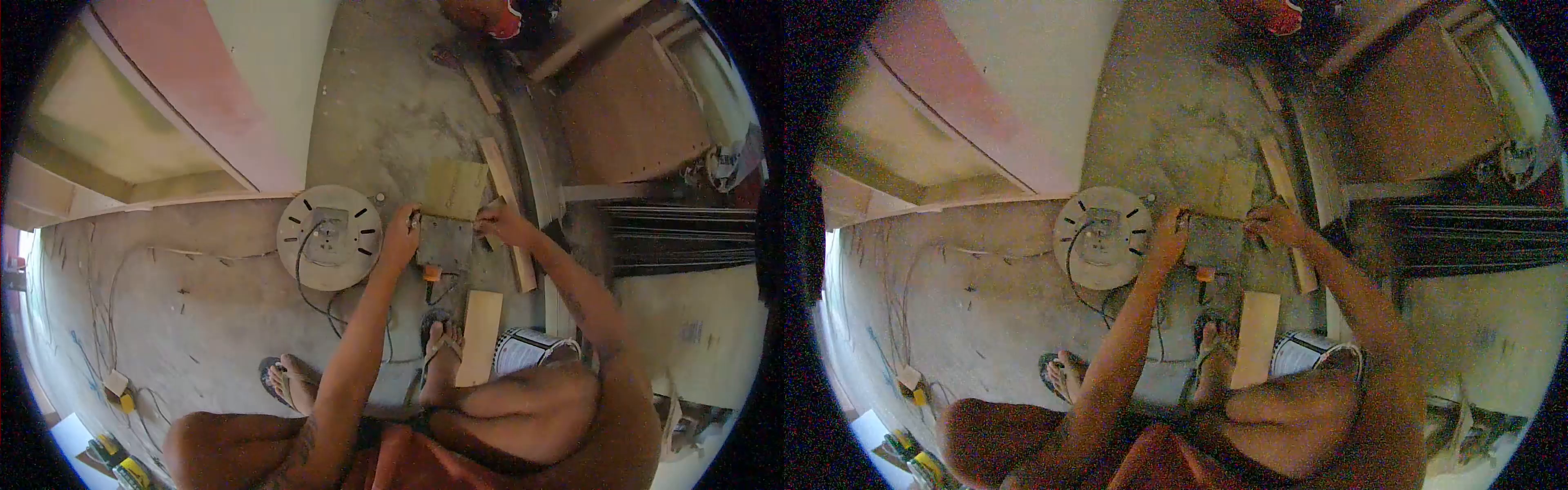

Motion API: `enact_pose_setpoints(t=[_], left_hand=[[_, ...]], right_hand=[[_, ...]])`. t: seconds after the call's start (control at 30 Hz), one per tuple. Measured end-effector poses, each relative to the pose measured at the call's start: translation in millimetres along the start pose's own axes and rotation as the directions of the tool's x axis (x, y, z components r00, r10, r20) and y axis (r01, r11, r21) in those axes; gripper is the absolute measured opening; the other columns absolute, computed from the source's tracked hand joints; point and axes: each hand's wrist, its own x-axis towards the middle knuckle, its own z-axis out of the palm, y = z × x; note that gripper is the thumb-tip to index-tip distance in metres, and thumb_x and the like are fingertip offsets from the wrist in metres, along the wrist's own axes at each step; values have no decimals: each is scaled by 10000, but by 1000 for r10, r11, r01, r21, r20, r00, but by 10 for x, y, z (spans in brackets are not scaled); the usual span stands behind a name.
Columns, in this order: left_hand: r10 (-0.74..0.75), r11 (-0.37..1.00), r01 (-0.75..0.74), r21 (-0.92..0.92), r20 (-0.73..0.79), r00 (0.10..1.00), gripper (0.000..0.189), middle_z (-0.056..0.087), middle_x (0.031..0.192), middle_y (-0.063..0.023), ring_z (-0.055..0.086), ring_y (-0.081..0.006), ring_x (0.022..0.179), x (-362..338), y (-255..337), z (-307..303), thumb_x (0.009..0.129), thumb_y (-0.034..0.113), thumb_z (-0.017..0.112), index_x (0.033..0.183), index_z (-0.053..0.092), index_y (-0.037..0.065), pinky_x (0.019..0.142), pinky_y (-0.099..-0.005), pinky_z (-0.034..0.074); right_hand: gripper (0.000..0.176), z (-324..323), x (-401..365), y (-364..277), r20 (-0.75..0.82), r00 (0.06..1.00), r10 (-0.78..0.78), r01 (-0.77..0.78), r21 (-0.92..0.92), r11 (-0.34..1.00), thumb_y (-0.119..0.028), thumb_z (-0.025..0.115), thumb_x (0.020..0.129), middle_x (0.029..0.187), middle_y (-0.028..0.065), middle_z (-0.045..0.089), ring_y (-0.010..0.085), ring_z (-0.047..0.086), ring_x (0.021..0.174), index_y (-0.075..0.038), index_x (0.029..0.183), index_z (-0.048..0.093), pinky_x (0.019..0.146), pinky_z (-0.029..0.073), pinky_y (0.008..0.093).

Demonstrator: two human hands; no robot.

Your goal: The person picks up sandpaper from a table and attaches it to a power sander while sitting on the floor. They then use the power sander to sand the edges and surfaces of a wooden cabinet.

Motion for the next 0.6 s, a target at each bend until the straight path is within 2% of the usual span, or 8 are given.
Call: enact_pose_setpoints(t=[0.03,0.1,0.13,0.27,0.37,0.47,0.57,0.6], left_hand=[[-15,1000,15,6,5,1000,222,580,1065,-226,566,-407,993,8,56,-28,905,29,510,1118,564,0,851,-427,451],[-23,999,23,27,5,1000,224,581,1066,-224,565,-406,995,0,77,-36,904,30,510,1120,564,1,856,-426,449],[-32,999,32,44,0,999,227,582,1067,-222,564,-405,997,1,90,-35,903,31,510,1123,563,3,861,-426,447],[-29,998,30,62,-11,1000,245,583,1062,-217,560,-408,1002,1,69,-8,888,29,516,1127,564,8,873,-433,439],[45,994,-39,100,-63,997,248,583,1041,-216,559,-408,991,1,-16,27,870,26,519,1112,569,13,874,-437,435],[3,1000,-3,21,0,1000,243,584,1029,-219,558,-403,989,16,-33,37,857,23,522,1094,576,18,875,-437,437],[42,996,-37,78,-68,997,189,585,1021,-218,559,-394,970,-12,98,28,870,26,498,1045,568,1,849,-431,449],[53,997,-49,67,-70,996,181,584,1019,-219,561,-394,964,-20,84,27,873,26,495,1038,564,-3,845,-431,451]], right_hand=[[208,6,-13,47,-3,1000,0,0,3,1000,-158,609,934,849,71,667,147,647,779,43,965,649,749,520,311],[209,-5,-41,-94,17,989,144,-145,208,967,-155,607,932,864,81,677,153,649,793,48,956,650,760,515,307],[209,-7,-40,-104,15,990,143,-143,210,967,-155,607,932,864,81,677,153,649,793,48,956,650,760,515,307],[203,-2,-31,-92,-5,994,108,-107,106,989,-148,614,920,886,85,684,160,648,819,48,953,655,772,513,310],[196,-28,-48,-95,-18,997,70,-70,18,997,-147,608,917,891,90,682,173,650,835,39,948,662,782,510,318],[205,0,-39,43,-37,999,8,-10,-67,998,-165,593,921,874,99,677,191,655,840,25,931,669,783,506,325],[233,-22,38,279,-34,981,-193,177,-266,948,-212,583,921,810,97,671,207,662,824,3,902,672,776,503,322],[238,14,73,514,-30,995,-97,80,-349,934,-222,584,921,801,90,673,211,662,817,-1,904,669,774,506,323]])
